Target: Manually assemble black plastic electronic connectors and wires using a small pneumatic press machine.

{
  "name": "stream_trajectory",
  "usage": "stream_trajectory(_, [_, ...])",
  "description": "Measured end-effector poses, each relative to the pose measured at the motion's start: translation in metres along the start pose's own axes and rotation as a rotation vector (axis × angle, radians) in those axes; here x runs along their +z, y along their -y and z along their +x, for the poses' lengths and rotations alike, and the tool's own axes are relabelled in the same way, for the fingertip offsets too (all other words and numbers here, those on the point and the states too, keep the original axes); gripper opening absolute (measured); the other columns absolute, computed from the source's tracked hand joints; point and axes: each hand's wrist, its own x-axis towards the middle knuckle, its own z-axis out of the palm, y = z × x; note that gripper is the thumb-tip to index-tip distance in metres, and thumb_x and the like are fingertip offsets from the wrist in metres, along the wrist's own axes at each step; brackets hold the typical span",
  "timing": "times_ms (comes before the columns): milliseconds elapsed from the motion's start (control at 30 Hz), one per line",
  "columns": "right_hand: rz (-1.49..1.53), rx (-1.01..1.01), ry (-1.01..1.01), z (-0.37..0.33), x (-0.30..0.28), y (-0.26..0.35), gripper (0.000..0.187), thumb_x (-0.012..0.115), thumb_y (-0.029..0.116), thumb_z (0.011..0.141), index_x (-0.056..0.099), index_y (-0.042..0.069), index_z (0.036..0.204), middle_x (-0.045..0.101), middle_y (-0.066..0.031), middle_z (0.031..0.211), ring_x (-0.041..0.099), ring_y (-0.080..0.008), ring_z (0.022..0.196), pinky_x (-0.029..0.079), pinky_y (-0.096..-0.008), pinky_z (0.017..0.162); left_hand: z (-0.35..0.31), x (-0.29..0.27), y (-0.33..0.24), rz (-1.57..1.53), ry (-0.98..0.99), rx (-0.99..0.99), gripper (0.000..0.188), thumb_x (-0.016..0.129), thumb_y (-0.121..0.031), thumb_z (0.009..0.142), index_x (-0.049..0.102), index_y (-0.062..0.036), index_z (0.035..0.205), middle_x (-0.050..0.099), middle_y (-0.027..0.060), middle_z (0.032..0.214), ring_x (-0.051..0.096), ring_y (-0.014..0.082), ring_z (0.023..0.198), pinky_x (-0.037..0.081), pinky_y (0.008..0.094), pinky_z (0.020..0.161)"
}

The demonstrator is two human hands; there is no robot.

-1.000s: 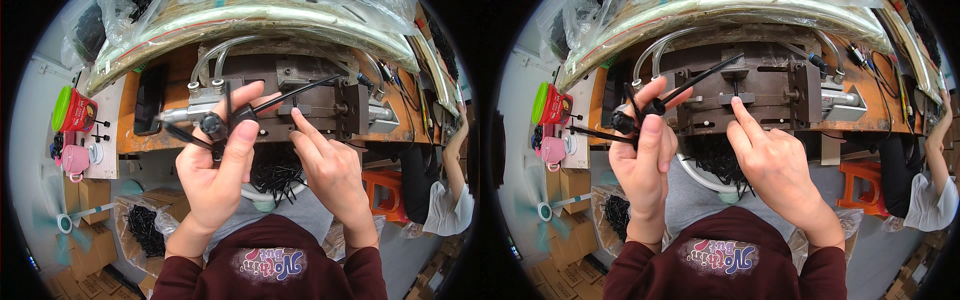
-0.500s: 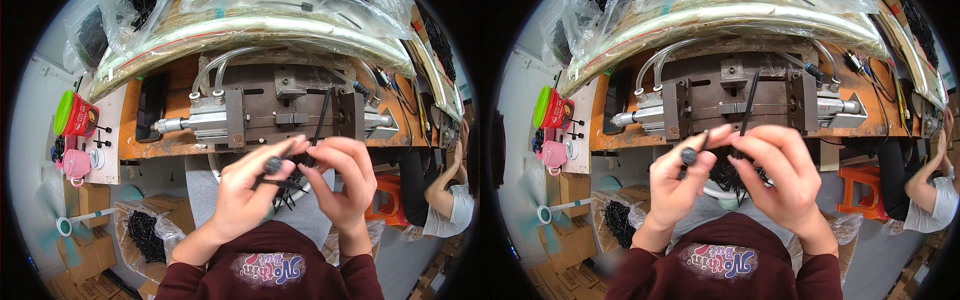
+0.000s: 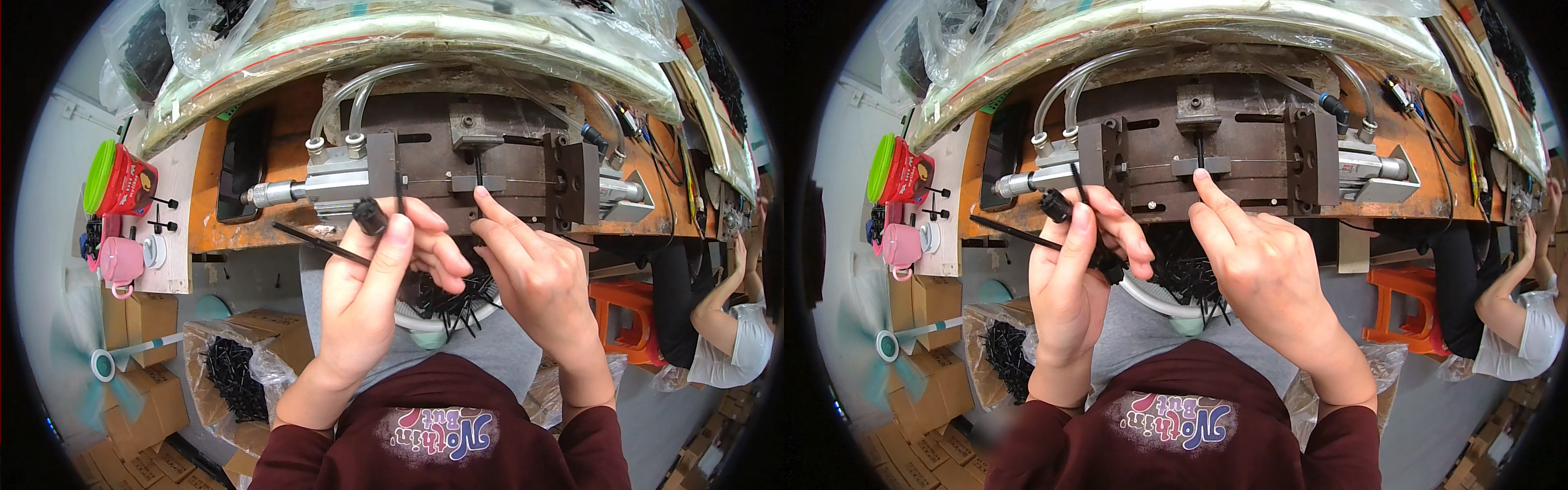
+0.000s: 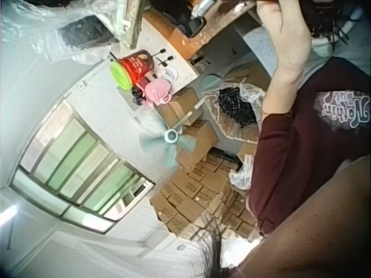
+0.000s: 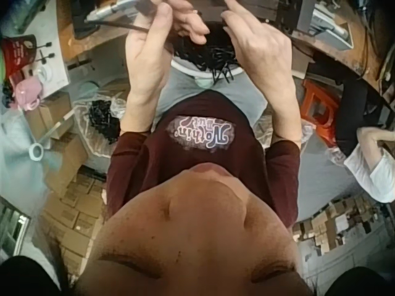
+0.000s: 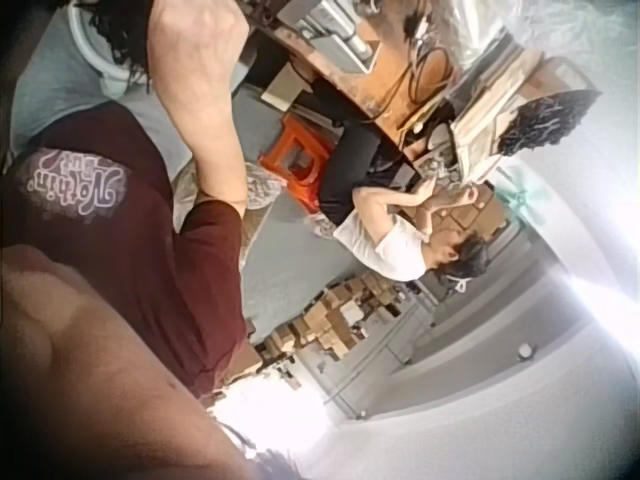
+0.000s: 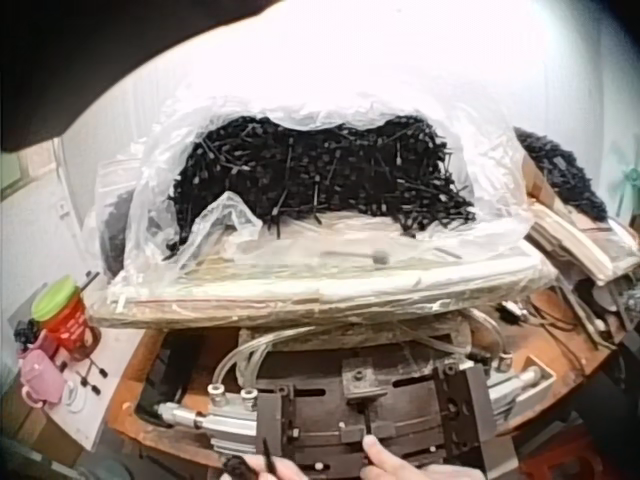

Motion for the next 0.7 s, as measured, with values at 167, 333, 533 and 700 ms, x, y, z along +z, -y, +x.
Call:
stream_trajectory(167, [-0.011, -0.029, -0.025, 0.001, -0.001, -0.001, 0.032, 0.069, 0.002, 0.071, 0.066, -0.001, 0.102, 0.070, -0.0167, 0.119, 0.068, -0.0209, 0.065, 0.054, -0.0309, 0.060, 0.005, 0.000, 0.003, -0.021, -0.011, 0.095, 0.024, 0.036, -0.024, 0.111, 0.051, -0.0069, 0.108, 0.064, 0.0301, 0.123, 0.067, 0.0323, 0.110, 0.051, 0.0408, 0.098])
stream_trajectory(333, [0.271, -0.154, -0.285, -0.003, -0.003, 0.015, 0.041, 0.075, 0.007, 0.069, 0.069, -0.002, 0.109, 0.070, -0.0130, 0.105, 0.070, -0.0233, 0.075, 0.057, -0.0320, 0.062, 0.004, 0.008, 0.015, -0.192, 0.025, 0.074, 0.023, 0.033, -0.023, 0.111, 0.050, -0.0078, 0.110, 0.054, 0.0334, 0.138, 0.059, 0.0371, 0.127, 0.043, 0.0457, 0.111])
stream_trajectory(533, [0.338, -0.171, -0.272, -0.009, -0.010, 0.015, 0.036, 0.080, 0.002, 0.066, 0.073, -0.001, 0.101, 0.069, -0.0146, 0.097, 0.070, -0.0240, 0.076, 0.058, -0.0315, 0.063, -0.002, 0.012, 0.023, -0.040, 0.117, 0.000, 0.027, 0.036, -0.021, 0.111, 0.052, -0.0006, 0.120, 0.059, 0.0292, 0.134, 0.063, 0.0291, 0.116, 0.048, 0.0411, 0.103])
stream_trajectory(700, [0.314, 0.084, -0.252, -0.011, -0.005, 0.004, 0.029, 0.083, 0.000, 0.071, 0.070, 0.000, 0.097, 0.068, -0.0171, 0.116, 0.071, -0.0253, 0.084, 0.058, -0.0334, 0.070, -0.002, -0.006, 0.005, 0.341, 0.044, 0.089, 0.033, 0.041, -0.021, 0.110, 0.053, 0.0044, 0.126, 0.064, 0.0052, 0.085, 0.047, 0.0036, 0.066, 0.038, 0.0194, 0.060])
